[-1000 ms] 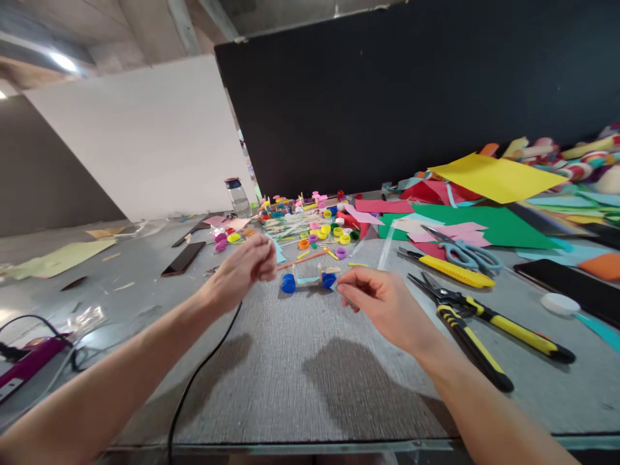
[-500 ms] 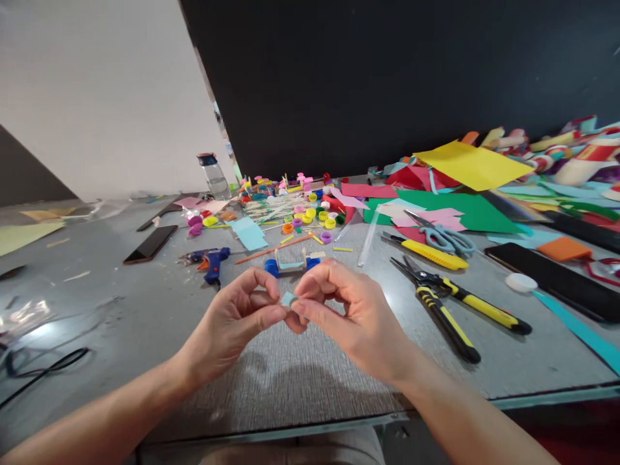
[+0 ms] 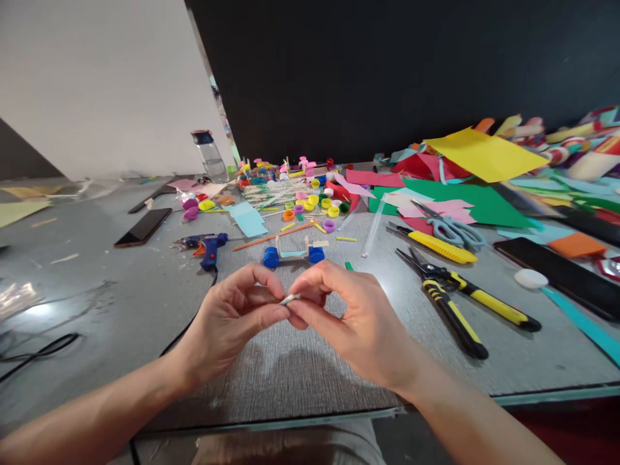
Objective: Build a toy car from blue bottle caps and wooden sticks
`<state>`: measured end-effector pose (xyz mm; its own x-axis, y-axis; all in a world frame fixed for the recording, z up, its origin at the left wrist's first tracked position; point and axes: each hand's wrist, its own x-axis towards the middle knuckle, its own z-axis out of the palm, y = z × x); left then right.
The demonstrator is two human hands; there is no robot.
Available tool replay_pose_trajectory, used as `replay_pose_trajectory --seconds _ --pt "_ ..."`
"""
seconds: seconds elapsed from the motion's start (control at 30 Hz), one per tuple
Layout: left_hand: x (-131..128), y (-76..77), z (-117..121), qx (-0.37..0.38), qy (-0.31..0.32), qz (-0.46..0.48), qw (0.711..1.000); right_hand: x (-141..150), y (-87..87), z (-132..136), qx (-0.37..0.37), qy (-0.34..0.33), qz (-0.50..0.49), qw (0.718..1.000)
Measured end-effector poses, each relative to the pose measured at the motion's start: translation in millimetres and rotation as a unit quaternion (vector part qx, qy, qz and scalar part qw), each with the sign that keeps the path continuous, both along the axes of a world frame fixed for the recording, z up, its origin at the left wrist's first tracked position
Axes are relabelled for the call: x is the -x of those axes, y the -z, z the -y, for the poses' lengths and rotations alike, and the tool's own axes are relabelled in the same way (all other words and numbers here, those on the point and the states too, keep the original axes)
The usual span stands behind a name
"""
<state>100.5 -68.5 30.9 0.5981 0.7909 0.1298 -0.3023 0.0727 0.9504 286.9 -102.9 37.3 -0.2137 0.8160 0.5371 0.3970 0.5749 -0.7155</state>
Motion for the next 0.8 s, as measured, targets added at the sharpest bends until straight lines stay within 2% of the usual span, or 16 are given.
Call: replay_pose_trajectory --seconds 0.3,0.53,0.8 --pt "8 3.0 -2 -0.096 -0.016 -0.060 0.993 0 -3.9 0 0.032 -0.010 -0.001 0.999" --pt "11 0.6 -4 -0.092 -0.034 -0.111 0.989 0 -2.9 0 -0.002 0.005 0.038 0.999" --pt "13 -2.7 -5 -0.084 -0.031 -0.120 0.989 -1 -1.5 1 -0.032 0.009 0.064 0.997"
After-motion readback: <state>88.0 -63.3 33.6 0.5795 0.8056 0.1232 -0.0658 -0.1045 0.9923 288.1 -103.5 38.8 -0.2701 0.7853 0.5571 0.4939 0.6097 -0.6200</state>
